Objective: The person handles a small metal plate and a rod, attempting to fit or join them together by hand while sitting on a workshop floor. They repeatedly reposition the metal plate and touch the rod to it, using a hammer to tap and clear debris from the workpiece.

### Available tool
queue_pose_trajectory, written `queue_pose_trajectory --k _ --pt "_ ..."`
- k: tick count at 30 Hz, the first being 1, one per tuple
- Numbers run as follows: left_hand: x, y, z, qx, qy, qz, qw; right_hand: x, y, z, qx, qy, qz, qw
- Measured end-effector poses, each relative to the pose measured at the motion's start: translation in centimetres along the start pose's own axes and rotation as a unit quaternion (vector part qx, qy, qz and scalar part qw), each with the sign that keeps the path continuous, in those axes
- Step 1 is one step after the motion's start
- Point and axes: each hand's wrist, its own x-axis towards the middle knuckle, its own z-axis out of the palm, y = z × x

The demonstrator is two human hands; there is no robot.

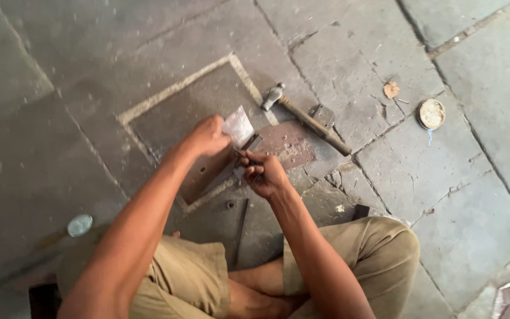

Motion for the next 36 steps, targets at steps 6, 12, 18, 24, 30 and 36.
queue_pose_trajectory --k 6,12,18,24,30,36 --pt "-2.4 5.5 -4.6 -0.052 -0.017 -0.016 0.998 -2.8 -5.9 -7.4 -0.023 0.062 -0.082 0.994" --pt "-9.1 12.4 -9.1 -0.104 0.069 -0.022 0.992 -7.8 -11.2 -14.7 -0.254 -0.028 -0.274 0.927" --pt "-17.5 17.6 -10.0 -0.069 0.185 0.050 0.979 -9.1 -10.3 -11.8 0.013 -0.074 -0.091 0.993" --pt "-20.9 20.5 -10.3 -0.232 0.138 0.115 0.956 -11.2 -9.0 -11.3 0.150 0.016 -0.063 0.987" --pt "-19.7 19.0 -10.0 -0.447 -0.038 0.296 0.843 -10.4 -10.5 -15.1 0.166 -0.030 -0.079 0.983" --pt "-19.2 16.4 -8.7 -0.710 -0.094 0.067 0.694 -10.4 -11.5 -16.5 -0.165 0.195 -0.311 0.915"
